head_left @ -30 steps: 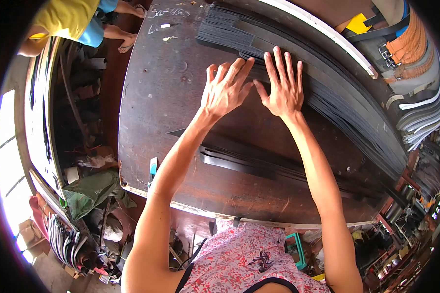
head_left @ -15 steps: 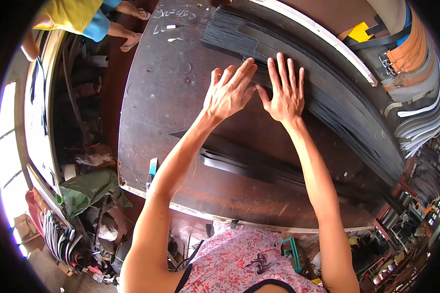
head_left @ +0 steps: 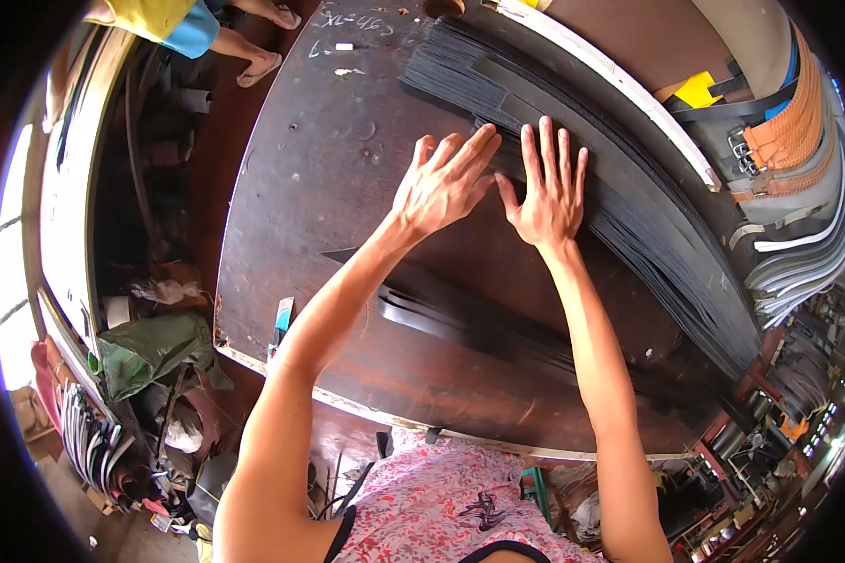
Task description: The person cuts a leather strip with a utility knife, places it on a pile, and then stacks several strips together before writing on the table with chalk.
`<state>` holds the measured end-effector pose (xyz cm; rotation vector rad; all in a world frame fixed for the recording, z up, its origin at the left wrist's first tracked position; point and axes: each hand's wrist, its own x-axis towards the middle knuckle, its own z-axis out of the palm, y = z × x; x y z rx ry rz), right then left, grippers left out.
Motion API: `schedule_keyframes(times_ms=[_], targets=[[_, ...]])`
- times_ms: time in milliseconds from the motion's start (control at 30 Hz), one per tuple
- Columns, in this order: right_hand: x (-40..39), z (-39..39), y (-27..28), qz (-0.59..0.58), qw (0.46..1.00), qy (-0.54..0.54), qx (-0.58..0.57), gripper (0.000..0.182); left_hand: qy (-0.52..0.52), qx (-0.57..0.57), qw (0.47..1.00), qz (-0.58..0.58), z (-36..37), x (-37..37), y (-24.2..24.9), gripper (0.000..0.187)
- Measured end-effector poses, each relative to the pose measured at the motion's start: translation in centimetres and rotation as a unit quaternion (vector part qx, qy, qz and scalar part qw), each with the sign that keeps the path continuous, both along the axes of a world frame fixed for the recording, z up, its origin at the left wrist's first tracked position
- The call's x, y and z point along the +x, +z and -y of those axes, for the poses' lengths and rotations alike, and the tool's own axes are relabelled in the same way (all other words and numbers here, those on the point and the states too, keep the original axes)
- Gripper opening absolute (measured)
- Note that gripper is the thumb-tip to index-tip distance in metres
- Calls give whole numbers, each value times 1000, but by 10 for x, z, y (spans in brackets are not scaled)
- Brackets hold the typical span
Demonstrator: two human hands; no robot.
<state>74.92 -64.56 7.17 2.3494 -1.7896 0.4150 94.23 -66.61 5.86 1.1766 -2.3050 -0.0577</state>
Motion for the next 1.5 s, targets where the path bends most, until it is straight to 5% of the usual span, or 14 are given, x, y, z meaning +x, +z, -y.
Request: schedule_keyframes(times_ms=[867, 1000, 1200, 1367, 1500], targets=[[-3, -1, -4, -1, 1000, 4, -9, 74, -13, 15, 999, -25, 2, 2, 6, 72], [-4, -1, -5, 13, 999, 23, -24, 74, -30, 21, 994, -102, 2, 9, 6, 66], [-2, -3, 0, 7, 999, 32, 15, 80, 89, 51, 967, -235, -11, 80, 25, 21], [4, -8, 4, 28, 999, 30, 31, 91, 241, 136, 931, -239, -14, 163, 21, 18], [23, -19, 25, 25, 997, 1, 79, 97, 232, 139, 929, -251, 11, 185, 19, 17]])
